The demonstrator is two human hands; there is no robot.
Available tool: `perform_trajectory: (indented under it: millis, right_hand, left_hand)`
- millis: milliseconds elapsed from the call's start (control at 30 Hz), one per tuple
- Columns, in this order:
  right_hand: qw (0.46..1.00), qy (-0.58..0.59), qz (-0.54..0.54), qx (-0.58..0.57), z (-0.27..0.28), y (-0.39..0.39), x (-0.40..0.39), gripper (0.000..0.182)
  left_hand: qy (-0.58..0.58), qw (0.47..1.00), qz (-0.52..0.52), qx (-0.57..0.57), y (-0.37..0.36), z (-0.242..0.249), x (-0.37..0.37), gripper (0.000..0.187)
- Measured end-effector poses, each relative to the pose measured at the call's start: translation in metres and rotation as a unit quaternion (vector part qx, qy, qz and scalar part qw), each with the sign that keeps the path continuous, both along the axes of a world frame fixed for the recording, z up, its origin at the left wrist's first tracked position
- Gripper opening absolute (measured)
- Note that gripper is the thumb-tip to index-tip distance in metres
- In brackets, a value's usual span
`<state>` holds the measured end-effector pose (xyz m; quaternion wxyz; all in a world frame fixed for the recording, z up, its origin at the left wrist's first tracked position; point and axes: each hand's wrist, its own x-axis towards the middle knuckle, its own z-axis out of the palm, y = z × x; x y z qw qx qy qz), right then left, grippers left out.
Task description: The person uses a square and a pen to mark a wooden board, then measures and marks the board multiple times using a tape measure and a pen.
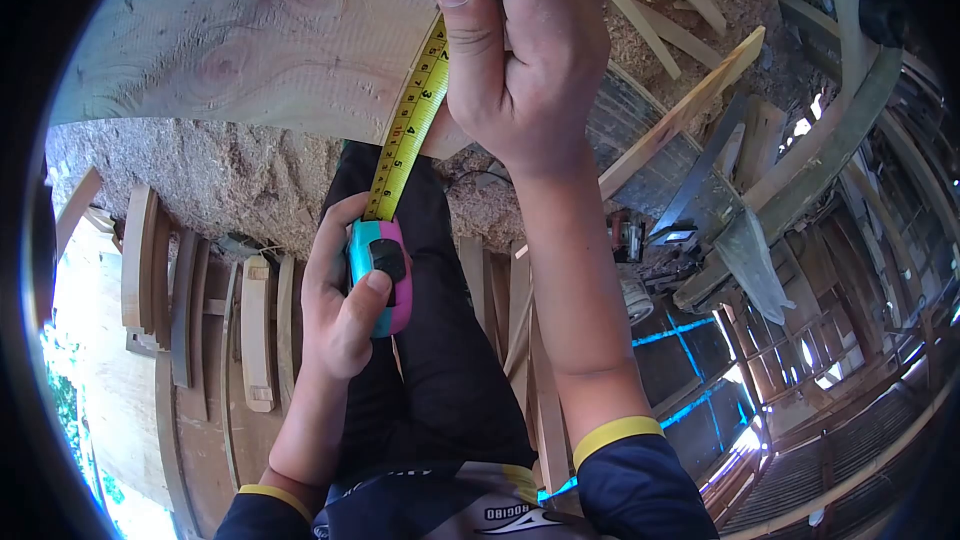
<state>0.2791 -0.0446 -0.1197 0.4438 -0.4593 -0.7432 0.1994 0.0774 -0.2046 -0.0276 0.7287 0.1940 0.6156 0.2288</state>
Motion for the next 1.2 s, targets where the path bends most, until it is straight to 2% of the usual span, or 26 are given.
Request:
perform_trajectory:
  millis: [100, 233, 400, 500, 800, 1200]
  right_hand:
    - [0.999, 0.035, -0.028, 0.002, 0.0013, -0.0020, -0.0070, 0.028]
    - [0.999, 0.034, -0.024, -0.019, -0.0010, -0.0030, -0.0029, 0.029]
    - [1.000, -0.008, -0.026, 0.011, -0.0035, -0.0017, -0.0017, 0.029]
    - [1.000, 0.023, -0.019, 0.006, 0.0023, -0.0011, -0.0063, 0.029]
    - [0.999, 0.018, -0.026, -0.023, -0.0020, -0.0054, -0.0027, 0.027]
    - [1.000, 0.023, -0.017, -0.005, 0.0015, -0.0025, -0.0046, 0.025]
  left_hand:
    - [0.007, 1.000, -0.003, 0.003, -0.0002, 0.0000, -0.0001, 0.073]
    - [0.003, 1.000, -0.004, 0.005, 0.0002, 0.0002, -0.0007, 0.073]
    - [-0.002, 1.000, -0.002, -0.002, -0.0009, -0.0004, -0.0006, 0.073]
    - [0.000, 1.000, 0.004, 0.001, -0.0007, -0.0002, 0.0000, 0.073]
    - [0.006, 1.000, 0.008, 0.008, -0.0012, -0.0008, 0.0006, 0.073]
    - [0.000, 1.000, 0.001, 0.006, -0.0014, -0.0024, -0.0012, 0.073]
